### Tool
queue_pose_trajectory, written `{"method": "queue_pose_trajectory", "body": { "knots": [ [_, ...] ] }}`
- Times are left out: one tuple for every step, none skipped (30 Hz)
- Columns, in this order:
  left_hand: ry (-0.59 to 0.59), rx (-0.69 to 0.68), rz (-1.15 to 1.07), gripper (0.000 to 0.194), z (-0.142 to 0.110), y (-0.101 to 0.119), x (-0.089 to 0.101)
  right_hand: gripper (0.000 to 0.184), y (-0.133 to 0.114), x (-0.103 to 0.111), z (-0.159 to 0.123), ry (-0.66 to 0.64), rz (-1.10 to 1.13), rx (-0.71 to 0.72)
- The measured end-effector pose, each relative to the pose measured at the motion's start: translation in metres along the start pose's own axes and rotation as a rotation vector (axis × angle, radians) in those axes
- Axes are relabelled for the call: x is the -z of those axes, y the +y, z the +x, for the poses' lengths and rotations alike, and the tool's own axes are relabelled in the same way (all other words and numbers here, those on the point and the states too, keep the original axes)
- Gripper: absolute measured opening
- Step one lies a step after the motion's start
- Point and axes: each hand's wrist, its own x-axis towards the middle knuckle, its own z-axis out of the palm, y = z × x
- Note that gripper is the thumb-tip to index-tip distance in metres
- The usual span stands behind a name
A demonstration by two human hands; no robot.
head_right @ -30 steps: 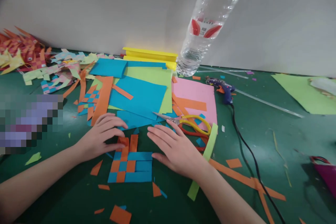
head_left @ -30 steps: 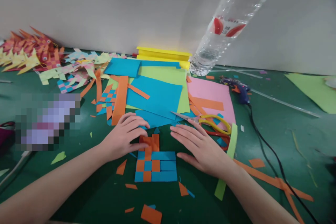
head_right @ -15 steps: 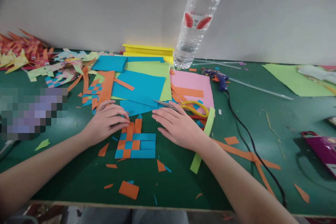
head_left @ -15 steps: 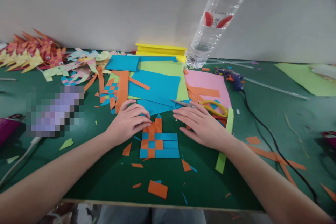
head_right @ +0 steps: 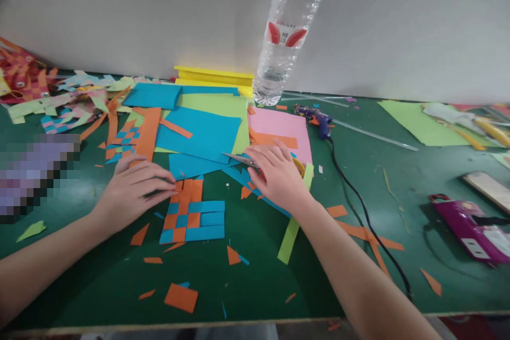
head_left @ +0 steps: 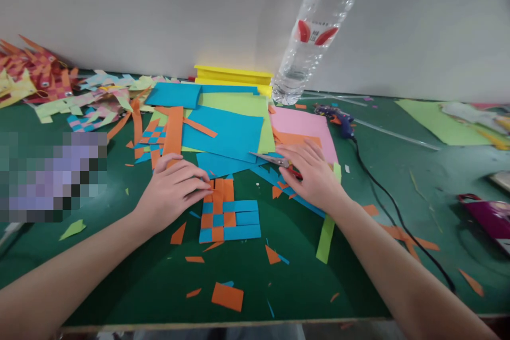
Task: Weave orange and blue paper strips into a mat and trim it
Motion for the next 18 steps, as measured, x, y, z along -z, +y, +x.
{"method": "queue_pose_trajectory", "body": {
  "knots": [
    [0.0, 0.001, -0.012, 0.01, -0.001, 0.001, 0.0, 0.031, 0.005, 0.0, 0.0, 0.054, 0.0, -0.065],
    [-0.002, 0.01, -0.024, 0.009, -0.002, 0.001, 0.0, 0.03, 0.011, 0.0, 0.001, 0.106, -0.006, -0.137],
    [0.001, 0.014, -0.037, 0.01, -0.004, 0.001, 0.0, 0.03, 0.019, 0.001, 0.001, 0.155, -0.018, -0.219],
    [-0.003, 0.014, -0.05, 0.011, -0.005, 0.002, 0.0, 0.03, 0.029, 0.002, 0.003, 0.195, -0.034, -0.306],
    [0.001, 0.019, -0.059, 0.011, -0.007, 0.002, 0.001, 0.03, 0.041, 0.003, 0.004, 0.215, -0.054, -0.37],
    [-0.006, 0.009, -0.06, 0.011, -0.008, 0.002, 0.001, 0.031, 0.054, 0.005, 0.006, 0.208, -0.075, -0.432],
    [-0.015, 0.002, -0.051, 0.01, -0.009, 0.002, 0.002, 0.033, 0.068, 0.007, 0.008, 0.181, -0.106, -0.5],
    [-0.025, -0.011, -0.04, 0.01, -0.01, 0.003, 0.002, 0.036, 0.084, 0.009, 0.011, 0.144, -0.15, -0.581],
    [-0.031, -0.028, -0.025, 0.011, -0.01, 0.004, 0.003, 0.039, 0.099, 0.011, 0.013, 0.09, -0.202, -0.688],
    [-0.04, -0.05, -0.006, 0.012, -0.009, 0.005, 0.004, 0.038, 0.114, 0.014, 0.015, 0.024, -0.247, -0.812],
    [-0.037, -0.08, 0.015, 0.014, -0.008, 0.007, 0.004, 0.036, 0.128, 0.015, 0.017, -0.002, -0.261, -0.878],
    [-0.021, -0.116, 0.048, 0.014, -0.007, 0.009, 0.005, 0.035, 0.14, 0.017, 0.019, -0.017, -0.268, -0.924],
    [-0.03, -0.151, 0.08, 0.013, -0.005, 0.011, 0.005, 0.037, 0.15, 0.017, 0.021, -0.04, -0.27, -0.963],
    [-0.012, -0.181, 0.097, 0.013, -0.004, 0.014, 0.005, 0.037, 0.159, 0.017, 0.022, -0.057, -0.28, -1.008],
    [0.01, -0.208, 0.103, 0.013, -0.002, 0.016, 0.006, 0.037, 0.166, 0.016, 0.023, -0.072, -0.291, -1.045],
    [0.02, -0.235, 0.105, 0.013, -0.001, 0.018, 0.007, 0.038, 0.171, 0.015, 0.023, -0.089, -0.304, -1.089],
    [0.029, -0.254, 0.106, 0.014, 0.0, 0.019, 0.007, 0.04, 0.175, 0.013, 0.023, -0.107, -0.307, -1.12],
    [0.033, -0.272, 0.11, 0.013, 0.001, 0.02, 0.008, 0.04, 0.177, 0.011, 0.022, -0.132, -0.305, -1.148]
  ]
}}
